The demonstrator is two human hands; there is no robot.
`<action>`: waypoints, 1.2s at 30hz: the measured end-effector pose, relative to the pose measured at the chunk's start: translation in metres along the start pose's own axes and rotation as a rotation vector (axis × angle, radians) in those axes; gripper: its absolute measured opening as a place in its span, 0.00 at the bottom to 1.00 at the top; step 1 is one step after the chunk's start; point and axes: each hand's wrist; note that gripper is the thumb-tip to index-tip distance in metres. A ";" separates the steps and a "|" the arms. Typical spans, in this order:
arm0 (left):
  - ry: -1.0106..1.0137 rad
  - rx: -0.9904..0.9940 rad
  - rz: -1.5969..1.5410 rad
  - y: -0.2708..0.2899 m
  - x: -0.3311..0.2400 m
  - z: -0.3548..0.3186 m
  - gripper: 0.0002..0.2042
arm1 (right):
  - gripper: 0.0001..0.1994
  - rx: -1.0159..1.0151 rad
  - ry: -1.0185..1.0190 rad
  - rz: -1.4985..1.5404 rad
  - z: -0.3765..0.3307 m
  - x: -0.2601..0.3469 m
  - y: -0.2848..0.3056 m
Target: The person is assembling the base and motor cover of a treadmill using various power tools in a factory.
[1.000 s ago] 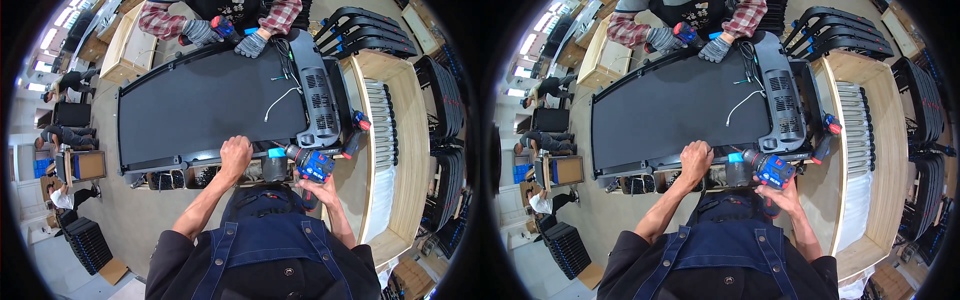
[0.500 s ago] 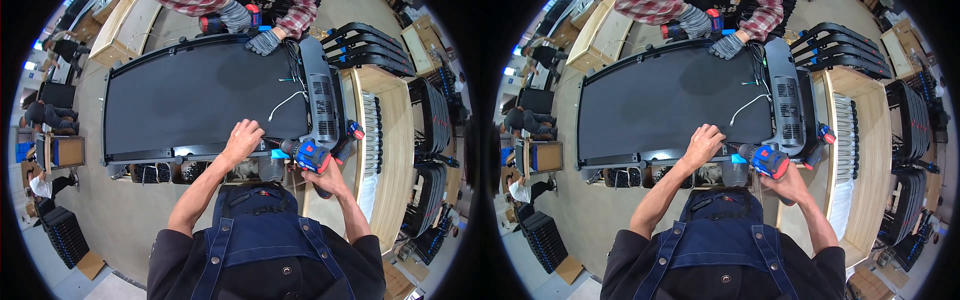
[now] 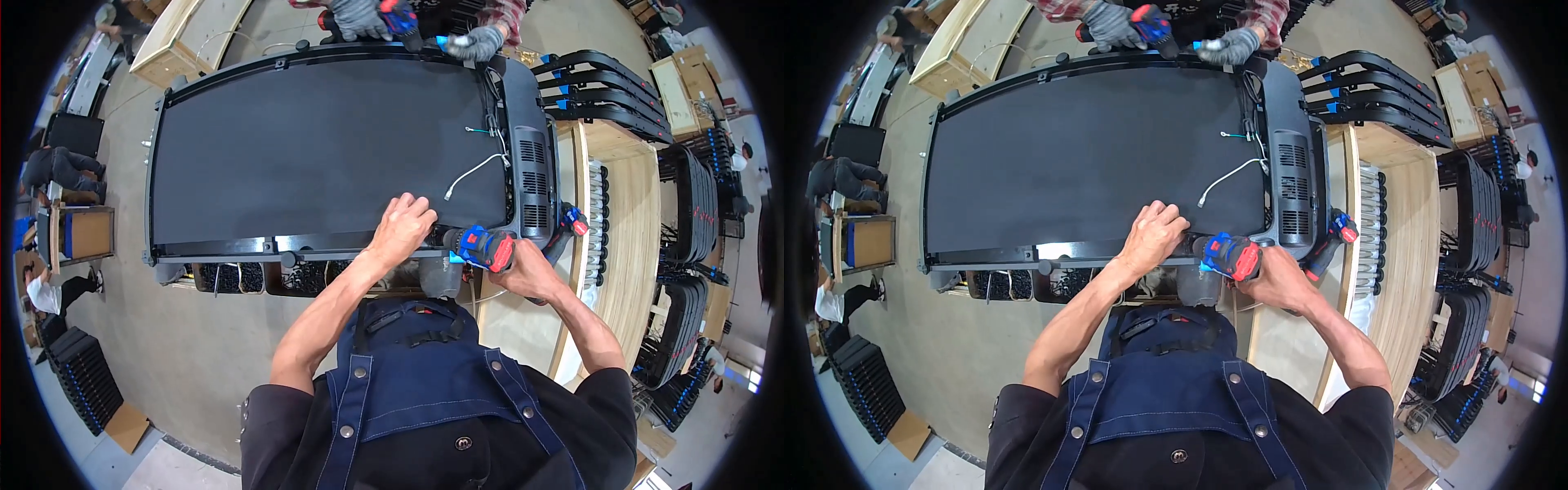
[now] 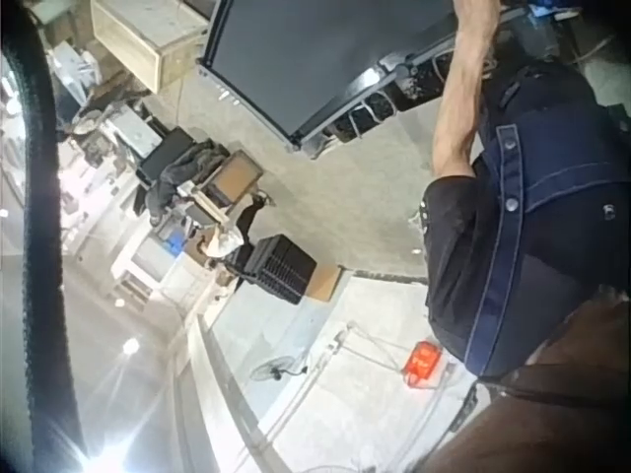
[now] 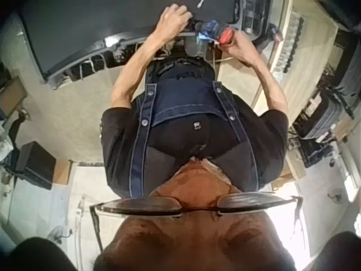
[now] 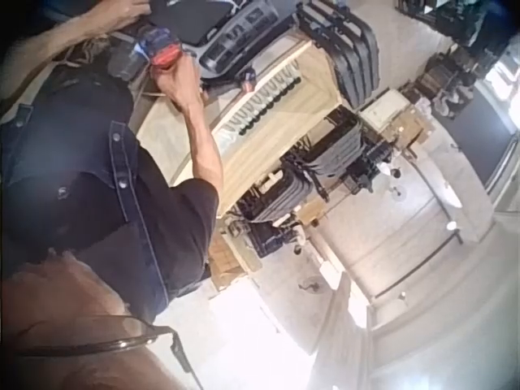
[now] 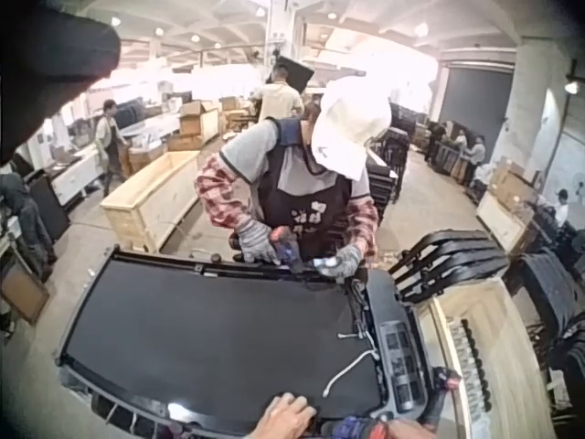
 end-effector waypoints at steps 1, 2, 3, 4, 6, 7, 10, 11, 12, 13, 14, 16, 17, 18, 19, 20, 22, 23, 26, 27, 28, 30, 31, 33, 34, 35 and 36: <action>0.002 -0.001 -0.004 0.000 0.000 0.000 0.04 | 0.11 -0.004 0.005 0.010 0.001 0.000 -0.001; 0.011 0.007 0.002 0.001 -0.001 0.001 0.04 | 0.11 -0.002 0.002 0.007 0.002 0.001 -0.002; 0.021 0.016 0.009 0.001 0.000 0.001 0.04 | 0.11 -0.024 0.004 0.016 0.003 0.002 -0.003; 0.022 0.014 0.006 0.001 0.000 0.000 0.04 | 0.11 -0.046 0.006 0.025 0.004 0.002 -0.005; 0.005 -0.006 0.006 0.000 0.001 0.000 0.04 | 0.11 -0.050 0.012 -0.004 0.004 0.003 -0.008; 0.005 -0.009 0.002 0.000 0.002 0.000 0.04 | 0.11 -0.056 0.019 -0.030 0.004 0.005 -0.008; 0.009 0.003 0.024 -0.001 0.003 -0.001 0.04 | 0.12 -0.004 -0.012 -0.155 0.007 0.020 0.001; 0.015 0.019 0.030 -0.002 0.004 -0.003 0.05 | 0.12 -0.003 -0.016 -0.158 0.009 0.022 -0.001; 0.018 0.035 0.035 -0.003 0.005 -0.003 0.07 | 0.13 -0.039 0.026 -0.251 0.012 0.023 -0.002; 0.015 0.033 0.027 -0.003 0.005 -0.002 0.07 | 0.14 -0.074 0.066 -0.345 0.014 0.026 -0.002; 0.009 0.029 0.016 -0.004 0.006 -0.001 0.07 | 0.14 -0.072 0.058 -0.350 0.016 0.031 0.000; 0.007 0.027 -0.004 -0.005 0.007 -0.002 0.07 | 0.16 0.013 0.023 -0.480 0.022 0.052 0.009; 0.004 0.028 -0.018 -0.006 0.009 -0.001 0.06 | 0.16 0.019 0.014 -0.484 0.025 0.056 0.012; -0.002 0.028 -0.031 -0.005 0.010 0.000 0.06 | 0.16 0.047 -0.008 -0.483 0.029 0.060 0.014; -0.003 0.025 -0.043 -0.005 0.011 -0.001 0.06 | 0.15 0.075 -0.031 -0.483 0.032 0.063 0.015; -0.001 0.017 -0.066 -0.004 0.011 -0.001 0.06 | 0.14 0.063 -0.044 -0.446 0.033 0.061 0.014; 0.007 -0.008 -0.099 -0.005 0.012 -0.003 0.05 | 0.13 0.074 -0.078 -0.466 0.036 0.065 0.013; 0.000 -0.009 -0.105 -0.005 0.012 -0.004 0.04 | 0.13 0.078 -0.103 -0.475 0.038 0.068 0.012; 0.016 0.009 -0.094 0.001 0.011 -0.008 0.03 | 0.13 0.064 -0.126 -0.522 0.040 0.073 0.004; 0.040 0.036 -0.076 0.006 0.008 -0.010 0.03 | 0.12 0.066 -0.144 -0.522 0.042 0.075 0.005; 0.046 0.027 -0.072 0.014 0.002 -0.014 0.03 | 0.12 0.184 -0.242 -0.493 0.044 0.087 0.014; -0.011 -0.212 -0.133 0.032 -0.021 -0.043 0.10 | 0.15 0.160 -0.163 -0.521 0.042 0.081 0.015; 0.029 -0.197 -0.179 0.031 -0.027 -0.070 0.15 | 0.18 0.137 -0.096 -0.538 0.040 0.076 0.014; 0.209 -0.194 -0.247 0.010 -0.025 -0.133 0.10 | 0.12 0.074 -0.054 -0.533 0.043 0.077 0.014; 0.359 -0.159 -0.290 -0.007 -0.015 -0.164 0.09 | 0.11 0.160 -0.120 -0.536 0.048 0.083 0.020; 0.493 -0.125 -0.234 -0.025 0.001 -0.190 0.06 | 0.10 0.245 -0.189 -0.541 0.051 0.088 0.024; 0.713 0.054 -0.151 -0.044 0.022 -0.215 0.06 | 0.10 0.183 -0.115 -0.584 0.050 0.076 0.020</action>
Point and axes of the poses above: each hand's wrist, its own z-axis towards the middle knuckle, its own y-axis out of the back of the hand, x = y × z, and after that the axes turned 10 degrees about -z, right-handed
